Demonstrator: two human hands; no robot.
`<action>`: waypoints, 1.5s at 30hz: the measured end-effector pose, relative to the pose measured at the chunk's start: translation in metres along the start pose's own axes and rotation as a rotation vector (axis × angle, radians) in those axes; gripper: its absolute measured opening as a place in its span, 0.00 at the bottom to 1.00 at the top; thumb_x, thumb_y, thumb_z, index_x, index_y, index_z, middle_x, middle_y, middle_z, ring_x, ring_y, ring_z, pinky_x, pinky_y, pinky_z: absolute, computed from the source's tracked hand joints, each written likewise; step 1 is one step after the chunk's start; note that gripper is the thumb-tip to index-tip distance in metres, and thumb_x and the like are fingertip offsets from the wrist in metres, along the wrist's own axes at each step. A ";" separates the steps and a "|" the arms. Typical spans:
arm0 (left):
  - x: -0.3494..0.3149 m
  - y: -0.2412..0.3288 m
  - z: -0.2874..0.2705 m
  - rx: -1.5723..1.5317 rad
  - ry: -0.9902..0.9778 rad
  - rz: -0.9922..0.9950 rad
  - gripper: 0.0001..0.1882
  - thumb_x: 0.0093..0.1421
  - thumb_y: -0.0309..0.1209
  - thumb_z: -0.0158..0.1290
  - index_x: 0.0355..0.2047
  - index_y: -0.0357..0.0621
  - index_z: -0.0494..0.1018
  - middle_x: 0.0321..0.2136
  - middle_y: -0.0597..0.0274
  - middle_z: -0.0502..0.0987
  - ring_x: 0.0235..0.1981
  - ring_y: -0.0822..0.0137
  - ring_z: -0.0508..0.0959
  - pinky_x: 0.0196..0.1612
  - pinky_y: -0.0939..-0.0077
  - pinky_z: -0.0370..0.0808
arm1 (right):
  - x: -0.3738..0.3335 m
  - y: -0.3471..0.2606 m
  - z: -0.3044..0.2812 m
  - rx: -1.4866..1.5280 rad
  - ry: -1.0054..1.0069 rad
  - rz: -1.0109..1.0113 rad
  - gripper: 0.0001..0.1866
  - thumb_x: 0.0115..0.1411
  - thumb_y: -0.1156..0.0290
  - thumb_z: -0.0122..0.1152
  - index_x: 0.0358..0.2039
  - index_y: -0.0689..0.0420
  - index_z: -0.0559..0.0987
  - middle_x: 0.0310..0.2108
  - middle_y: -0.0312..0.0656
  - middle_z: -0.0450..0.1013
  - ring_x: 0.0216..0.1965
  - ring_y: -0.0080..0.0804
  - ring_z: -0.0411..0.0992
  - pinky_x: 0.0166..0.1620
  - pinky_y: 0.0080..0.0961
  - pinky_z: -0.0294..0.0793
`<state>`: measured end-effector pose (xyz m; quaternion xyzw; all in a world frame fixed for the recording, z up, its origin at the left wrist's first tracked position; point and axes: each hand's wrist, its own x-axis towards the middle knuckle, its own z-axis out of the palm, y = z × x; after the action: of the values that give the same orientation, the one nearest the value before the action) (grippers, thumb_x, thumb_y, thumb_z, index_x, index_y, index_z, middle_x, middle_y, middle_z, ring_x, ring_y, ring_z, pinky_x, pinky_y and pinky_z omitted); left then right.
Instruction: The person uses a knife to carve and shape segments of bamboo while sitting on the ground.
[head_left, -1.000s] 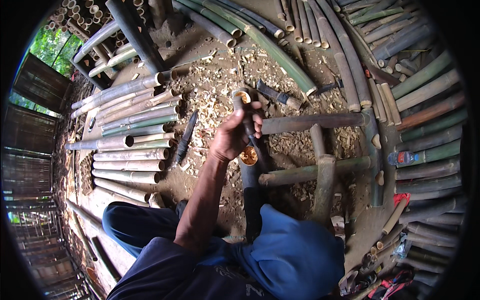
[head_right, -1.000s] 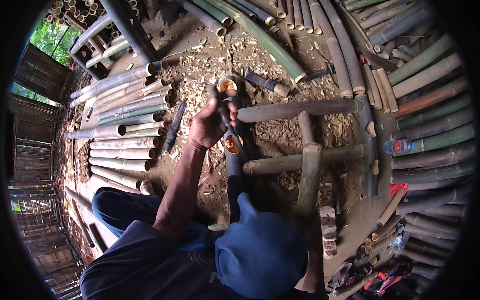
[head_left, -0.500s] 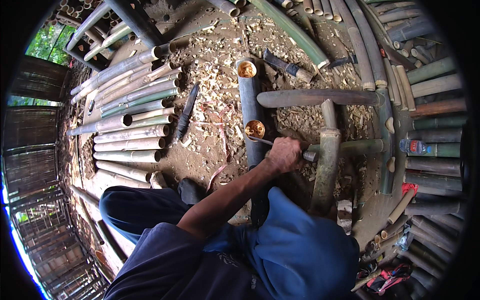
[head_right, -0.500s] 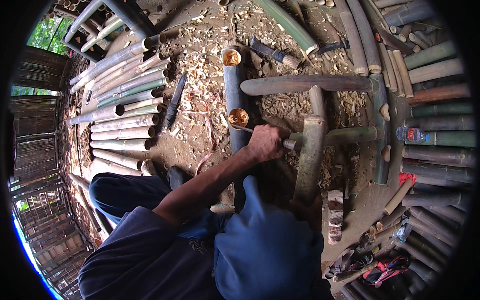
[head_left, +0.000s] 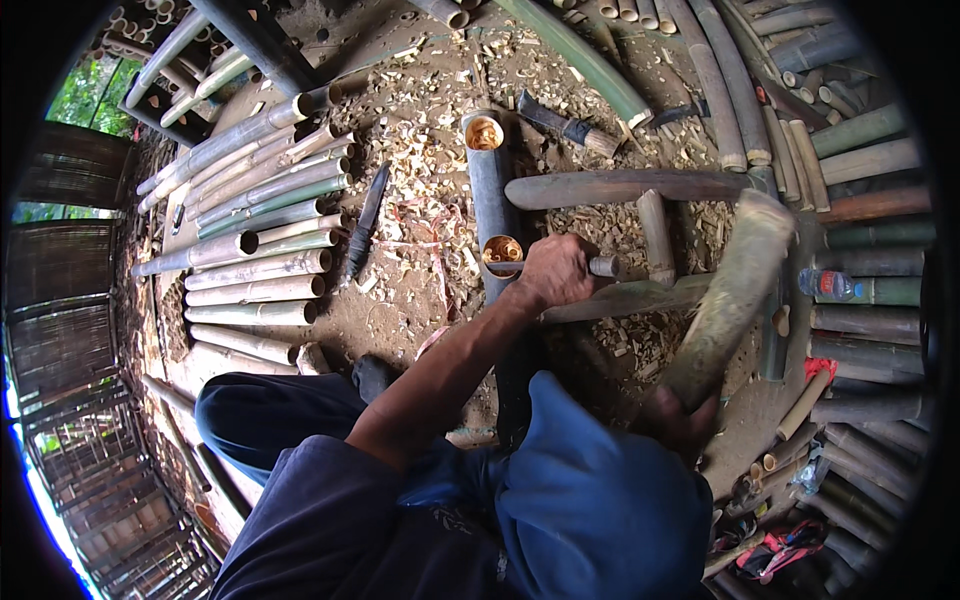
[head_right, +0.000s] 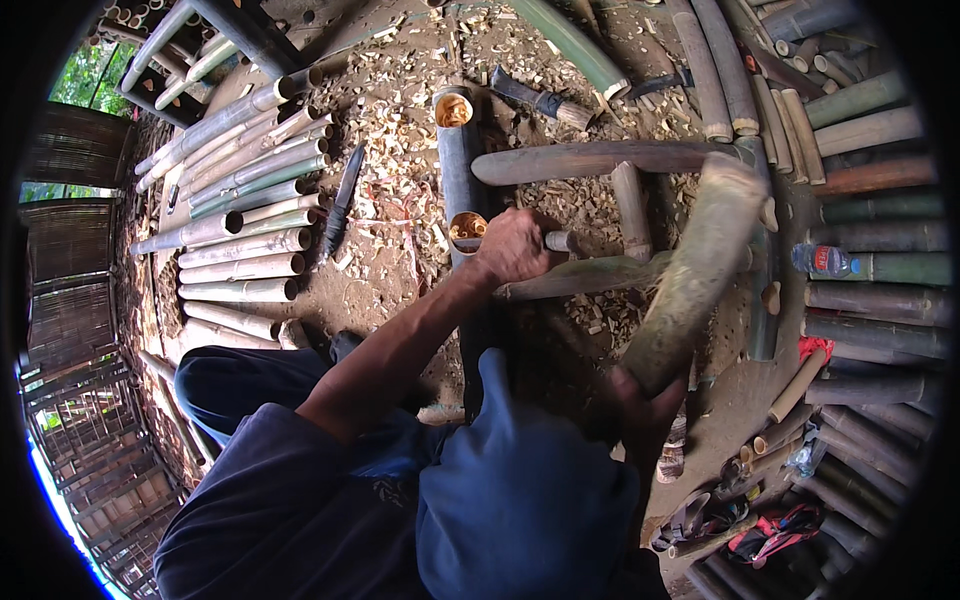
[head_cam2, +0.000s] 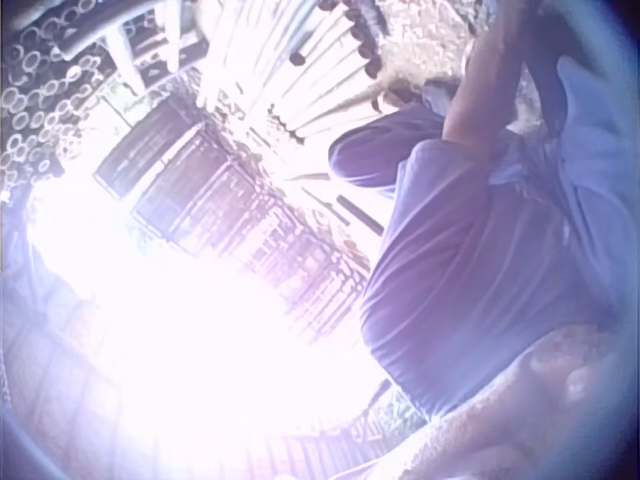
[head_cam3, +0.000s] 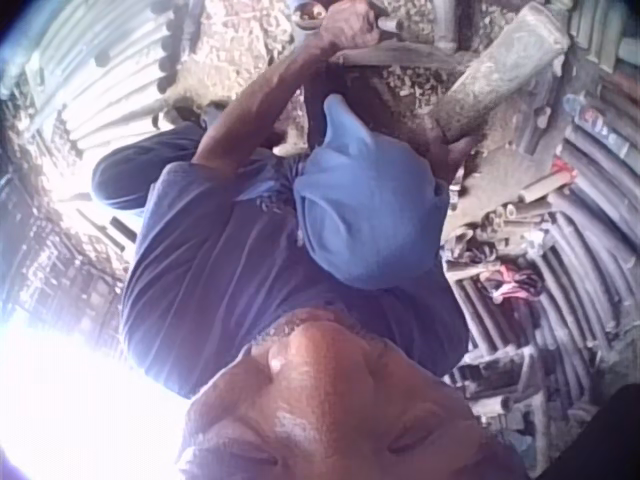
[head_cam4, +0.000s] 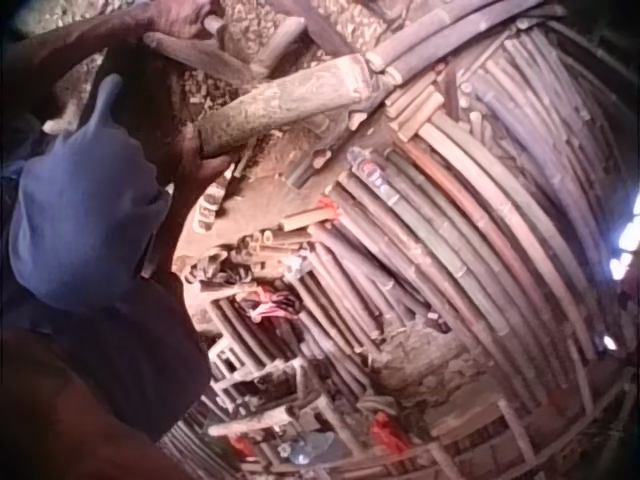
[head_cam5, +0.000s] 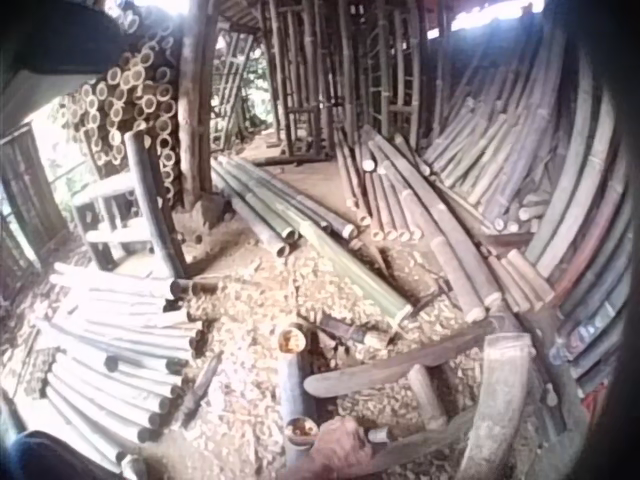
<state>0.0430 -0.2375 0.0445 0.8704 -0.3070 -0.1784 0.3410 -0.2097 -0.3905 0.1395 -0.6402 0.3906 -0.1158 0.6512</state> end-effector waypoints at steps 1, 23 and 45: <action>0.003 -0.002 -0.001 0.015 0.009 -0.004 0.16 0.50 0.36 0.58 0.38 0.47 0.86 0.30 0.43 0.83 0.35 0.44 0.84 0.44 0.55 0.82 | 0.003 0.009 0.010 0.044 0.059 -0.003 0.51 0.48 0.66 0.76 0.69 0.63 0.59 0.55 0.49 0.70 0.56 0.41 0.71 0.59 0.42 0.72; 0.029 -0.036 -0.069 -0.565 0.040 -0.028 0.18 0.55 0.44 0.63 0.34 0.41 0.82 0.27 0.56 0.83 0.27 0.62 0.81 0.38 0.65 0.78 | 0.039 -0.028 0.073 -0.258 -0.387 -0.098 0.51 0.53 0.67 0.74 0.70 0.66 0.54 0.55 0.54 0.70 0.54 0.40 0.72 0.57 0.37 0.73; 0.072 -0.056 -0.083 -0.488 -0.522 0.156 0.09 0.58 0.34 0.58 0.32 0.44 0.84 0.34 0.61 0.86 0.41 0.68 0.83 0.49 0.70 0.78 | 0.117 -0.108 0.113 -0.534 -0.607 -0.435 0.57 0.52 0.74 0.69 0.77 0.56 0.46 0.74 0.57 0.55 0.72 0.44 0.59 0.71 0.37 0.59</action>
<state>0.1632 -0.2124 0.0566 0.6627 -0.3974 -0.4361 0.4612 -0.0194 -0.3989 0.1829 -0.8578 0.0551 0.0477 0.5088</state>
